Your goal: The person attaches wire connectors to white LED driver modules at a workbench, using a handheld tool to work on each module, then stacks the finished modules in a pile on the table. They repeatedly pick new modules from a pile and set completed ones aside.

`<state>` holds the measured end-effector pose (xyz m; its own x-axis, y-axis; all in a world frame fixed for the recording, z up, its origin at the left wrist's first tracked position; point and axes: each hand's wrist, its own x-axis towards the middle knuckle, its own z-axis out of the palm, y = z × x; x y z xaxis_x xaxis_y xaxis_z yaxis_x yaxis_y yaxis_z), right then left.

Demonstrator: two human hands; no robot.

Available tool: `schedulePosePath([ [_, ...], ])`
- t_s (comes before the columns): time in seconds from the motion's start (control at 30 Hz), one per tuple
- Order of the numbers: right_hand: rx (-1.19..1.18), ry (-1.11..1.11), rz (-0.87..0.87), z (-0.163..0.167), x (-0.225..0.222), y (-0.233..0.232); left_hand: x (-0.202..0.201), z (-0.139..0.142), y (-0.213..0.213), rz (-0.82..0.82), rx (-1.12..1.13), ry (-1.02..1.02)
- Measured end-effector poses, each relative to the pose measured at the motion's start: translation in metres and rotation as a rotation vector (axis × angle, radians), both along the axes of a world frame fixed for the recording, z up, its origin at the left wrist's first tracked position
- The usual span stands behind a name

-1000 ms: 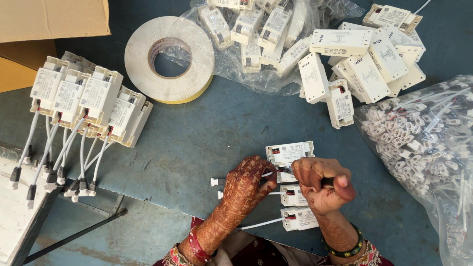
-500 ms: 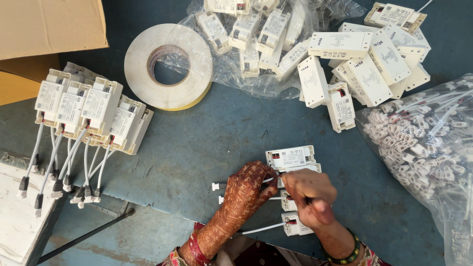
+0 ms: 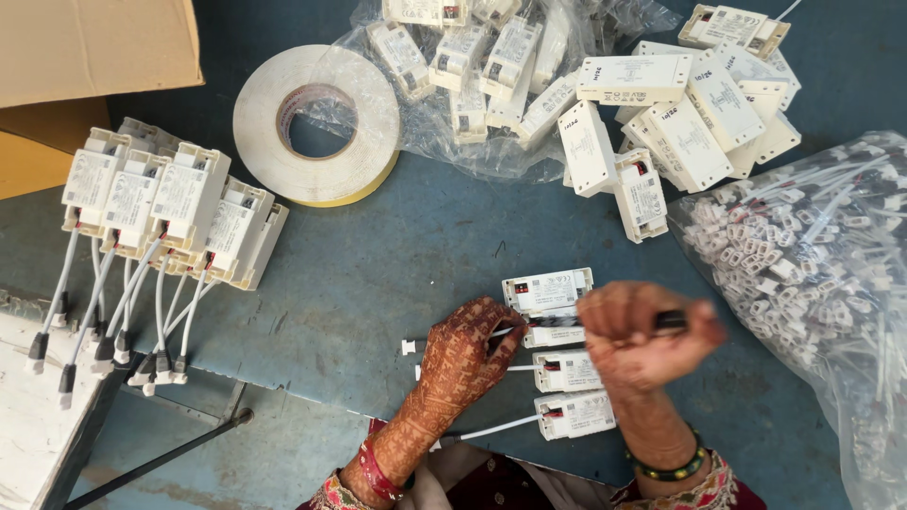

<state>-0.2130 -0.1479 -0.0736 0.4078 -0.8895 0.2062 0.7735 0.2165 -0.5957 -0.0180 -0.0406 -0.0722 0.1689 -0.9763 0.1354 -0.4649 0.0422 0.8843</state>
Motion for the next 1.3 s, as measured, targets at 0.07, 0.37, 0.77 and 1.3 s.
schedulePosePath([
  [0.07,-0.052,0.010,-0.044,0.007,-0.014,-0.008,-0.001,0.000,0.001,0.023,-0.060,-0.022],
  [0.37,-0.072,-0.012,-0.063,0.021,-0.005,-0.018,-0.002,-0.006,-0.001,0.018,-0.084,-0.098],
  [0.77,-0.054,-0.016,-0.129,0.022,-0.009,-0.022,-0.012,-0.005,0.007,0.001,-0.023,-0.272],
  [1.3,0.243,-0.177,0.005,0.035,-0.007,-0.043,0.030,0.039,-0.005,0.111,0.018,-0.420],
])
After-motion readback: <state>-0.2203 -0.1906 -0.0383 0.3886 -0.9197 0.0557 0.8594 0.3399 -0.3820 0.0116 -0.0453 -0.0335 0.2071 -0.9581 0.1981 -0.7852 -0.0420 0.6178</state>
